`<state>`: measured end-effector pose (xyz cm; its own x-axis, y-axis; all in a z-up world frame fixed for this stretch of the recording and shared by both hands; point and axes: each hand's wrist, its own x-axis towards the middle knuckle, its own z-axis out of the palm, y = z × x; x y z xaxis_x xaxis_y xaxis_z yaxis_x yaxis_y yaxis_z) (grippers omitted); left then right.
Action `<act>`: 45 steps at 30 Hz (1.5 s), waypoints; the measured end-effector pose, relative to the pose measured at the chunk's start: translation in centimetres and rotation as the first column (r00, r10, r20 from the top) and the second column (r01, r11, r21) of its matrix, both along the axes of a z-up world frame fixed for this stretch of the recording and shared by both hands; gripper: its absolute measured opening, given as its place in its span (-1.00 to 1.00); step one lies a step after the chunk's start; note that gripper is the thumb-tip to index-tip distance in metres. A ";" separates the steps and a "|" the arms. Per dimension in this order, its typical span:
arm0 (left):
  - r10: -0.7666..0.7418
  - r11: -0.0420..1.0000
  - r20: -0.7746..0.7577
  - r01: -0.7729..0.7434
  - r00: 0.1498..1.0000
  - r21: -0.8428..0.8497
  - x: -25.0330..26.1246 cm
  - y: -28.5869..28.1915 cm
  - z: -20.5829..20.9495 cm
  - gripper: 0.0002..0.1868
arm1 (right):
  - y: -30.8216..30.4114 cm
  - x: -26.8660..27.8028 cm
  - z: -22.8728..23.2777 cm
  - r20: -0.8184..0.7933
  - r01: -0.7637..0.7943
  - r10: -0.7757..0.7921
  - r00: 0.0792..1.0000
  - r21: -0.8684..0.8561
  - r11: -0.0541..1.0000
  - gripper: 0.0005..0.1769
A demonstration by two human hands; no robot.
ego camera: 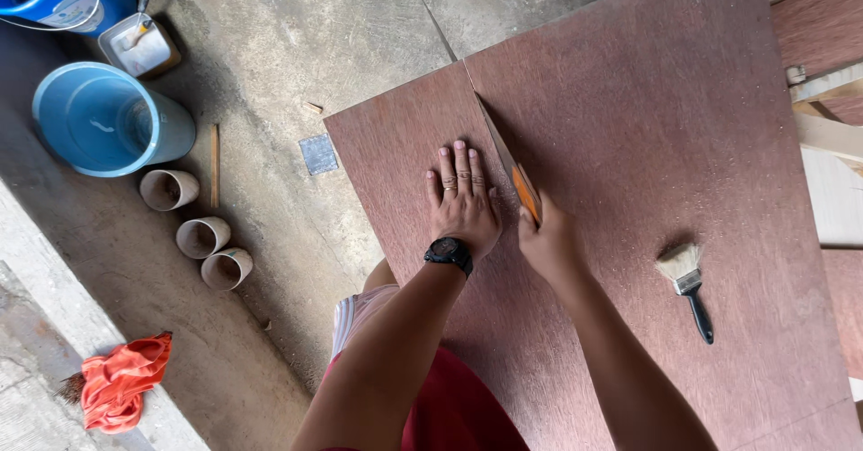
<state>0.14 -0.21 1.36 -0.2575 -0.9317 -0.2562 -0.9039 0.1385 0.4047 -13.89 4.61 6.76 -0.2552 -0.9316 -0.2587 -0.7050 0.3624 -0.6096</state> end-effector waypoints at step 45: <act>-0.016 0.993 0.033 0.012 0.999 0.117 -1.1 2.9 1.7 -0.19 | 5.8 -1.3 7.4 0.037 0.009 -0.016 0.999 0.175 0.984 -0.44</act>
